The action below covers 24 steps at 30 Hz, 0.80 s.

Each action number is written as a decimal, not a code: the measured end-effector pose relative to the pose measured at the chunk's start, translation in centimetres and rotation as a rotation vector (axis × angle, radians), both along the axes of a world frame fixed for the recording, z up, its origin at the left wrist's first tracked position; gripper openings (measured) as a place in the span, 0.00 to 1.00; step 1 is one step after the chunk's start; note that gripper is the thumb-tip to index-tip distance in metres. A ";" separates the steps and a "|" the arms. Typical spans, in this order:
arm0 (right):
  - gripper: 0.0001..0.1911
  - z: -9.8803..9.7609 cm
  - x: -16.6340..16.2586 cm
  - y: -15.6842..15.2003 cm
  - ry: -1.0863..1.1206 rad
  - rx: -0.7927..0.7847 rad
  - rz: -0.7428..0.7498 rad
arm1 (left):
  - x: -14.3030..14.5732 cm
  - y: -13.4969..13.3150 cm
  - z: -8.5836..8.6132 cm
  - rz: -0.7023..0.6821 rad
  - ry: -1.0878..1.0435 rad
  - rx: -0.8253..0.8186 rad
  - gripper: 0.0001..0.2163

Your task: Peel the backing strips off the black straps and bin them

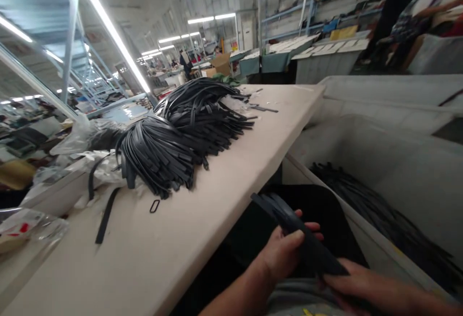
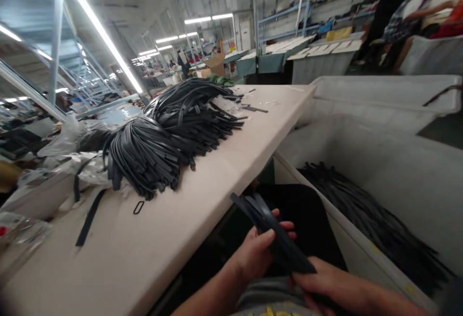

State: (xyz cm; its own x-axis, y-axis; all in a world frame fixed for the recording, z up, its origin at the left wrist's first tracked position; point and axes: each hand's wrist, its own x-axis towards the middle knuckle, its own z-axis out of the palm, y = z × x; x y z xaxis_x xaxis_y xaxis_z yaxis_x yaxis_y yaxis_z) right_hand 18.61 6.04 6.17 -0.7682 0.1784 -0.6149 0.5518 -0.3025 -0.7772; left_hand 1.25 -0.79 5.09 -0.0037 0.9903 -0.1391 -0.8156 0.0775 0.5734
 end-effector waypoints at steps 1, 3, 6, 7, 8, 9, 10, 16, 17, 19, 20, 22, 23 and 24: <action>0.39 -1.2 -0.7 -0.9 0.032 0.007 -0.011 | -0.4 -0.8 -0.7 0.022 0.002 -0.043 0.36; 0.40 -3.0 -1.7 -1.5 0.059 -0.011 -0.007 | -1.1 -2.1 -1.6 0.060 0.008 -0.088 0.32; 0.38 -3.8 -2.6 -0.8 0.104 -0.079 0.034 | -1.7 -2.7 -1.8 0.094 0.023 -0.071 0.31; 0.37 -3.6 -3.0 -0.4 0.131 -0.098 0.057 | -1.8 -2.7 -1.6 0.087 0.036 -0.056 0.31; 0.36 -3.1 -3.5 0.0 0.154 -0.107 0.067 | -1.8 -2.7 -1.4 0.072 0.055 -0.043 0.31; 0.36 -2.6 -4.2 0.3 0.167 -0.116 0.070 | -1.9 -2.6 -1.2 0.044 0.079 -0.036 0.31; 0.35 -2.0 -4.9 0.4 0.170 -0.119 0.063 | -1.9 -2.5 -1.1 0.016 0.110 -0.038 0.32; 0.30 -0.8 -9.2 0.4 0.245 0.064 0.006 | -3.6 -3.0 -1.0 0.102 0.335 -0.136 0.32; 0.30 -1.0 -9.5 0.4 0.247 0.102 -0.012 | -4.1 -3.2 -0.9 0.137 0.355 -0.147 0.31; 0.31 -1.4 -9.7 0.5 0.229 0.134 -0.054 | -5.2 -3.5 -0.6 0.229 0.382 -0.171 0.29; 0.30 -1.7 -9.6 0.5 0.215 0.130 -0.071 | -5.6 -3.6 -0.4 0.278 0.396 -0.189 0.28; 0.30 -2.3 -9.5 0.4 0.199 0.137 -0.062 | -5.9 -3.9 -0.1 0.346 0.432 -0.245 0.24; 0.31 -2.6 -9.5 0.3 0.195 0.156 -0.039 | -5.8 -4.0 0.0 0.368 0.453 -0.286 0.23; 0.32 -2.9 -9.7 0.2 0.196 0.178 0.009 | -5.6 -4.1 -0.1 0.387 0.475 -0.336 0.22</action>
State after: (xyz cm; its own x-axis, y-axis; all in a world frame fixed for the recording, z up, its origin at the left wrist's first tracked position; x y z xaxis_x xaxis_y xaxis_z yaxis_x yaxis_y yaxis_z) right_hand 8.93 6.24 3.26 -0.8714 0.2632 -0.4140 0.3876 -0.1476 -0.9099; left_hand -4.38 -4.88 4.99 -0.4838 0.8093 -0.3332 -0.4869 0.0674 0.8708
